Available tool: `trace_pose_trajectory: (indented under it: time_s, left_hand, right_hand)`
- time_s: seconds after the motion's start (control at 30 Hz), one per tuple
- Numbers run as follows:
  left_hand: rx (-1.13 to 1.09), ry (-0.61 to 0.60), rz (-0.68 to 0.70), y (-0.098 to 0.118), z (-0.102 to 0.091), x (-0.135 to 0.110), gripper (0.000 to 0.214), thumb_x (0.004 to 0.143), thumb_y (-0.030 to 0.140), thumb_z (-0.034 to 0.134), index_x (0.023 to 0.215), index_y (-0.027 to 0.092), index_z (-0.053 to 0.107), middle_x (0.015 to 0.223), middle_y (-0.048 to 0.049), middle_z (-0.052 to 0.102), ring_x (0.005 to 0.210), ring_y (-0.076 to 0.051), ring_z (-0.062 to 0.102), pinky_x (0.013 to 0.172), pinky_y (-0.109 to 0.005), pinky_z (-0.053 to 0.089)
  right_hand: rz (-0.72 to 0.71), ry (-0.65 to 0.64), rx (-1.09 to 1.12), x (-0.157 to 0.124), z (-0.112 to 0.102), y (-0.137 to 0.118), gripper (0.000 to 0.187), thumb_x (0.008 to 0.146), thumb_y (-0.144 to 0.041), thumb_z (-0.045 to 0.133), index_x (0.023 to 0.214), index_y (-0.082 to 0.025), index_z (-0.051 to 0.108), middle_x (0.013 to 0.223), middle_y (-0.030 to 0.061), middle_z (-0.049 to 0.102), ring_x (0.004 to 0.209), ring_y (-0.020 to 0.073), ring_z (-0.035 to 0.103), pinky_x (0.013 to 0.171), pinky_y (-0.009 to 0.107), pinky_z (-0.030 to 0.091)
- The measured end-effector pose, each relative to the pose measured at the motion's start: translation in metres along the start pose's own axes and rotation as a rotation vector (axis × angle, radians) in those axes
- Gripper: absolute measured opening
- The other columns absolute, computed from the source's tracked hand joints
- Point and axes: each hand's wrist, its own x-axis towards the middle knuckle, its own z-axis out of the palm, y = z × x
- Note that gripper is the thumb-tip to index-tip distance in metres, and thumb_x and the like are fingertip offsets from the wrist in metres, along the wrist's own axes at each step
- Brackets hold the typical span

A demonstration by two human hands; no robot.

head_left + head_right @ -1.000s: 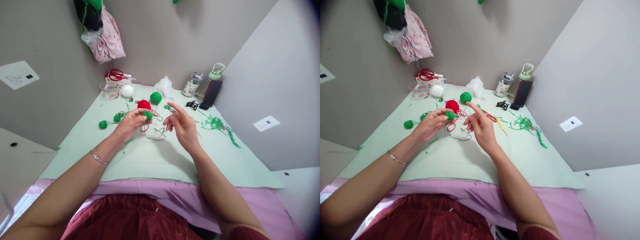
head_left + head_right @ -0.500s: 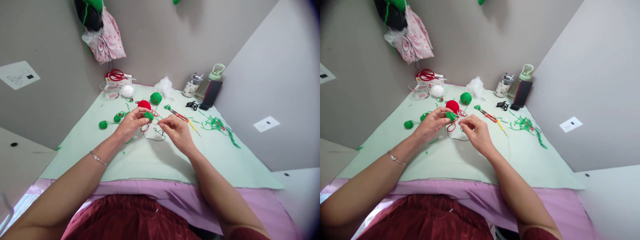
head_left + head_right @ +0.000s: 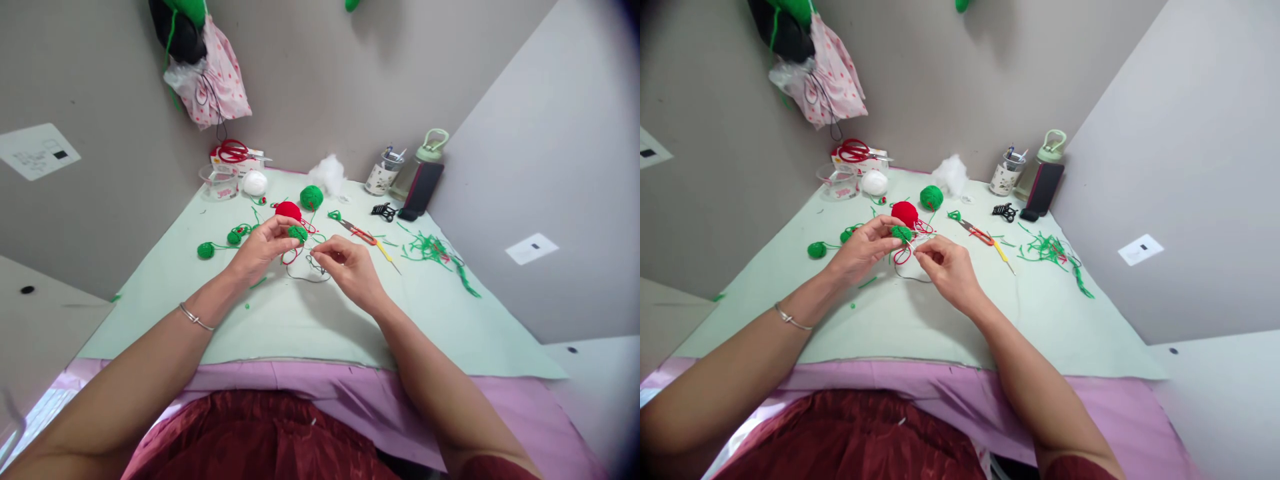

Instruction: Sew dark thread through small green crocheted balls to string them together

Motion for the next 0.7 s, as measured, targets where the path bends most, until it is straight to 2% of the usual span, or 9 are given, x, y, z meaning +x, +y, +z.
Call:
trace_pose_trajectory:
  time_s: [0.17, 0.37, 0.7]
  left_hand:
    - [0.013, 0.007, 0.004, 0.001, 0.0008, -0.0005, 0.03, 0.07, 0.019, 0.081, 0.098, 0.02, 0.069, 0.099, -0.0022, 0.069, 0.09, -0.016, 0.061, 0.076, -0.029, 0.046]
    - [0.016, -0.007, 0.035, -0.0016, 0.0001, 0.0002, 0.028, 0.069, 0.019, 0.082, 0.094, 0.02, 0.069, 0.1, -0.002, 0.069, 0.094, -0.017, 0.061, 0.084, -0.03, 0.047]
    - [-0.092, -0.068, -0.044, -0.001, 0.0011, -0.0025, 0.026, 0.074, 0.022, 0.081, 0.097, 0.02, 0.069, 0.097, -0.0025, 0.069, 0.093, -0.017, 0.063, 0.089, -0.034, 0.05]
  right_hand:
    - [0.003, 0.011, 0.013, -0.0001, 0.0017, 0.0006, 0.011, 0.086, -0.023, 0.064, 0.08, -0.018, 0.07, 0.077, 0.0023, 0.065, 0.064, 0.0125, 0.054, 0.06, 0.028, 0.041]
    - [0.011, 0.01, 0.034, -0.0002, 0.0038, 0.001, 0.011, 0.087, -0.026, 0.064, 0.08, -0.019, 0.068, 0.078, 0.0025, 0.065, 0.066, 0.0133, 0.054, 0.062, 0.029, 0.042]
    - [0.048, -0.005, 0.193, -0.0006, 0.0082, 0.0055, 0.015, 0.085, -0.034, 0.069, 0.087, -0.02, 0.069, 0.083, 0.0026, 0.066, 0.066, 0.0124, 0.053, 0.06, 0.028, 0.042]
